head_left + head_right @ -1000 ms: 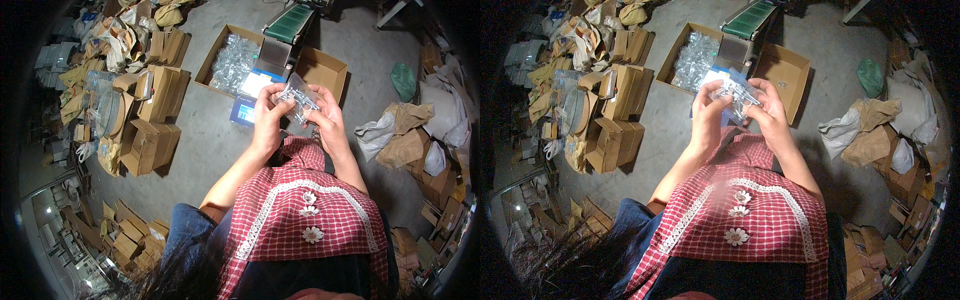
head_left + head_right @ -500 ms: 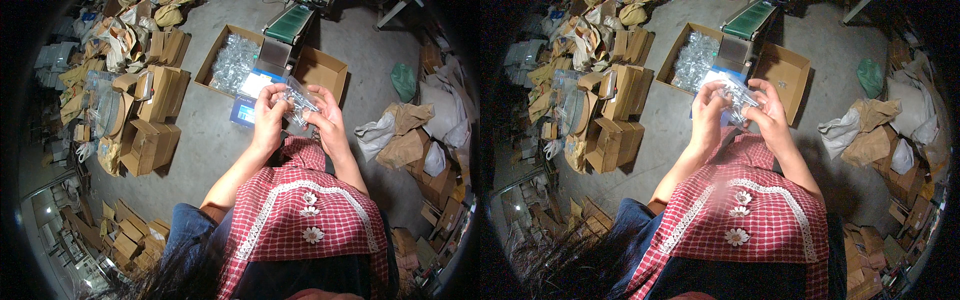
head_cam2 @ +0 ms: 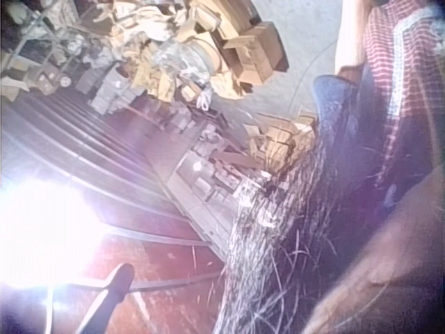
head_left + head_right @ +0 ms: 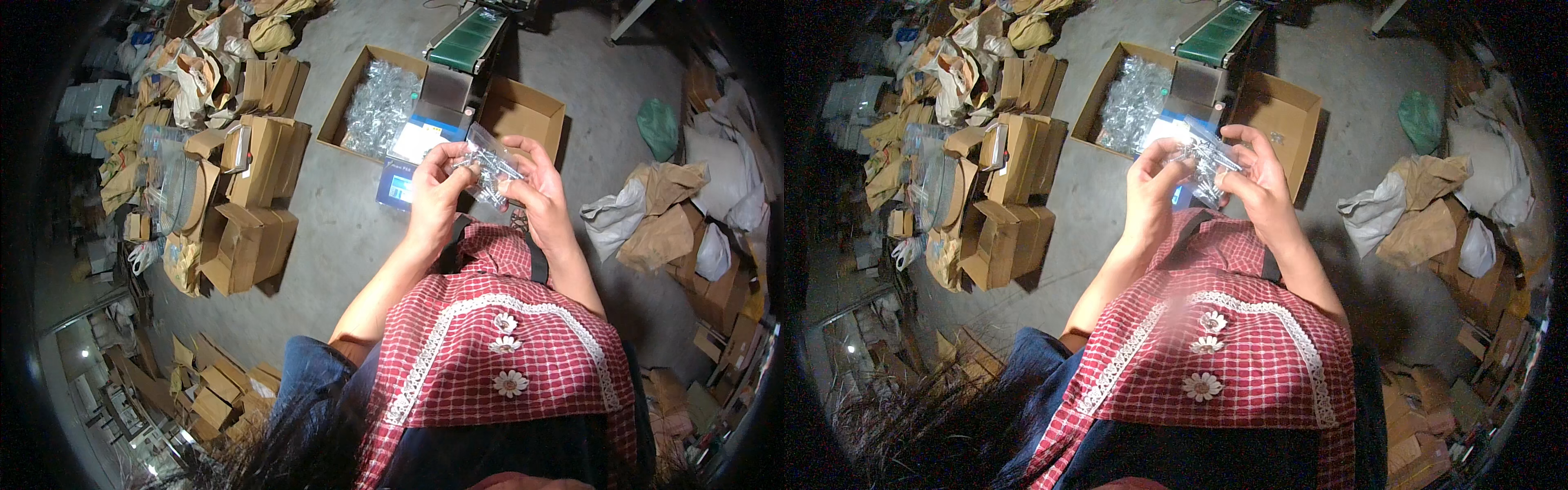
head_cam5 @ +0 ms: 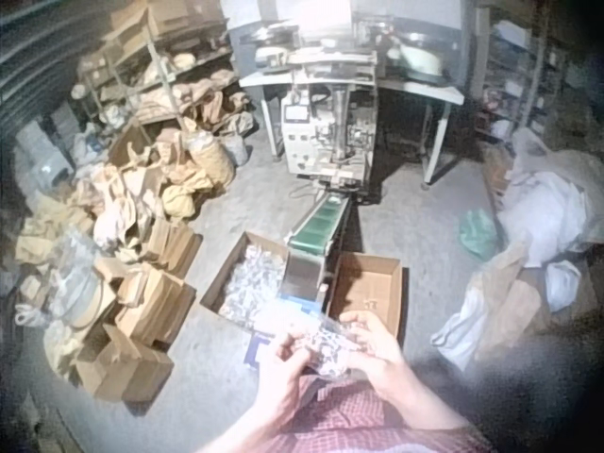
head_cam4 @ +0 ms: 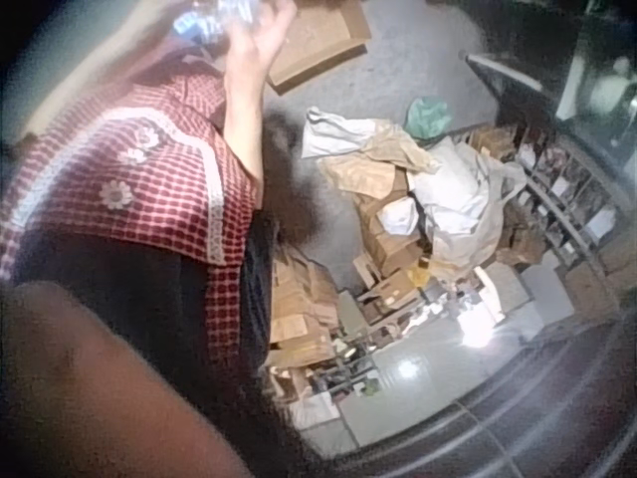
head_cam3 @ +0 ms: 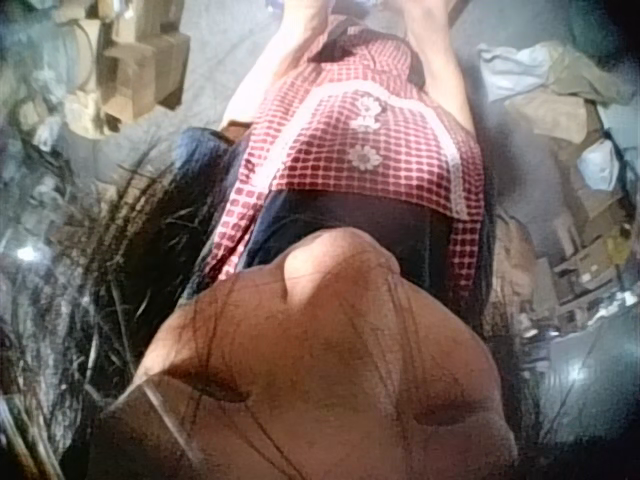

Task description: The person handles small plastic bags containing metal screws, checks the contents, and uses a machine control panel to manage a packaging process.

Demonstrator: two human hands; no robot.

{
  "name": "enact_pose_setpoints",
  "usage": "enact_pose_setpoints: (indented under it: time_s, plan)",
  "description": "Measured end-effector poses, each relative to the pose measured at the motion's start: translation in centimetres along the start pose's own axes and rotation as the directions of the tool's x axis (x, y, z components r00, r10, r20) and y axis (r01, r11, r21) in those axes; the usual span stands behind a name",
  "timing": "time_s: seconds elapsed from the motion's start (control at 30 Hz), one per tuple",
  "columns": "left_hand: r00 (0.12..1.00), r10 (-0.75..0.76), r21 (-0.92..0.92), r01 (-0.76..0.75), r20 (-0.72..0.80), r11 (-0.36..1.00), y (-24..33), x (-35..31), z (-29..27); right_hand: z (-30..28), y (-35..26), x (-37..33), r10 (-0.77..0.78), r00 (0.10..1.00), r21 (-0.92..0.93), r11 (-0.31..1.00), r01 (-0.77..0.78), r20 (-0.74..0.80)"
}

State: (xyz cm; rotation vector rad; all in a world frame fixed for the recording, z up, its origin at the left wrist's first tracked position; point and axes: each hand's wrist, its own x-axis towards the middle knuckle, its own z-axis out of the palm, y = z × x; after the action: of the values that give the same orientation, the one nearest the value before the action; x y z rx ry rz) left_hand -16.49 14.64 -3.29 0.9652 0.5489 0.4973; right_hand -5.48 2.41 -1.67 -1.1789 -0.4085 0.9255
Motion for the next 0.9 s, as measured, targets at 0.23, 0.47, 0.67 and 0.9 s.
enact_pose_setpoints:
  time_s: [0.23,0.47,0.67,0.9]
  plan:
    - [0.999,0.035,0.071,-0.034,-0.009,0.997,0.32,-0.04,0.42,-0.25,-0.4,-0.12,-0.008,1.0,0.003,1.0,0.008,0.007]
    - [0.998,0.06,0.094,-0.058,-0.01,0.994,-0.08,0.17,0.19,-0.36,-0.29,-0.27,-0.003,1.0,0.033,0.999,0.002,0.029]
    - [0.999,0.036,0.067,-0.038,0.027,0.997,0.35,0.13,0.51,-0.7,-0.28,-0.56,-0.022,0.999,0.015,1.0,0.022,0.024]
    - [0.997,0.057,0.112,-0.063,0.058,0.992,0.75,-0.16,1.09,-0.8,-0.3,-0.72,-0.01,1.0,-0.015,1.0,0.01,0.014]
